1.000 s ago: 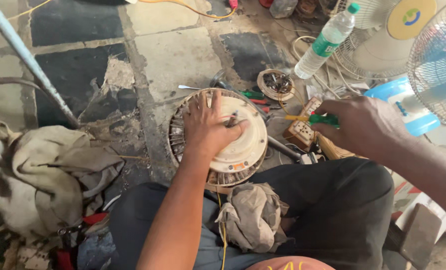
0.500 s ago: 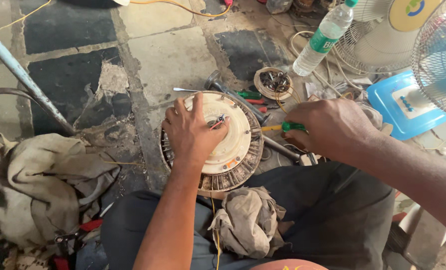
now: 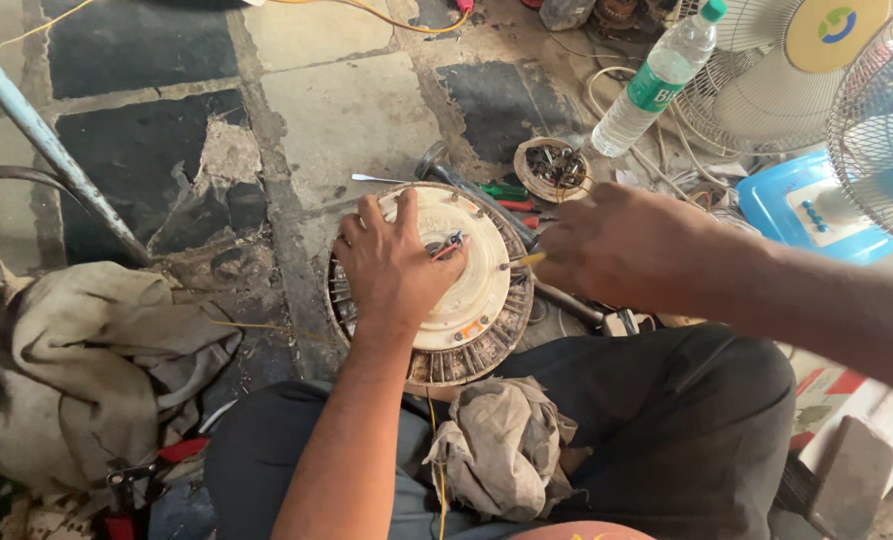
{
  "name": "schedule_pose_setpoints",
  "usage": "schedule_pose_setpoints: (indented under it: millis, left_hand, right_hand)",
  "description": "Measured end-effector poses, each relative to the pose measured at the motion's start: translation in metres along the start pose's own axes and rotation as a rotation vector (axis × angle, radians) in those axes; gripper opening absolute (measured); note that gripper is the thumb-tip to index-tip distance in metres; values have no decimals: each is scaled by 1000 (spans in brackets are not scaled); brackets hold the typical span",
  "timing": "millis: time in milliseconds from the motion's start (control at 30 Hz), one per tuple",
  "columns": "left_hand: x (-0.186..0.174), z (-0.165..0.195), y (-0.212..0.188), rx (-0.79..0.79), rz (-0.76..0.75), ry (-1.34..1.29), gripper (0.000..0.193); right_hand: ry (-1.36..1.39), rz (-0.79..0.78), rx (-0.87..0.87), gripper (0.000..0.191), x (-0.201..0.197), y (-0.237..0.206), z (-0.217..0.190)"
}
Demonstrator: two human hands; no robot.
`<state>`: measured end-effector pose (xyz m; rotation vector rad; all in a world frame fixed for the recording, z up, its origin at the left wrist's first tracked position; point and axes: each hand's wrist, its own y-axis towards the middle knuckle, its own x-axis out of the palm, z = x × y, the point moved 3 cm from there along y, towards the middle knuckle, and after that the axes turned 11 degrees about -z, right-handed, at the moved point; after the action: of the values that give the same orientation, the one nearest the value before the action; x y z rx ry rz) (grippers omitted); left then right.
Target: The person sits on the floor and assembles a fan motor by placing a white circular cover onto the stator, then uses a screwdriver to tighten screws around the cover. The person also uses a hammer to tap the central shaft and adjusts wires during the process.
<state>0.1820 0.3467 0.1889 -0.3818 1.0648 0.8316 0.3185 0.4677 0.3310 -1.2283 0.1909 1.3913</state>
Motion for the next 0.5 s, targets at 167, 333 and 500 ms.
schedule_pose_setpoints:
  millis: [167,333,500]
  left_hand:
    - [-1,-1,1,-25,-49,1,86]
    - [-2,-2,2,-34,-55,-14,89]
    - [-4,-2,0,-67,-158,-88,93]
  right_hand:
    - [-117,-284,-35,12,8,27,16]
    - [414,-657,516,52,-4,44,44]
    - [120,-493,149,17,6,35,26]
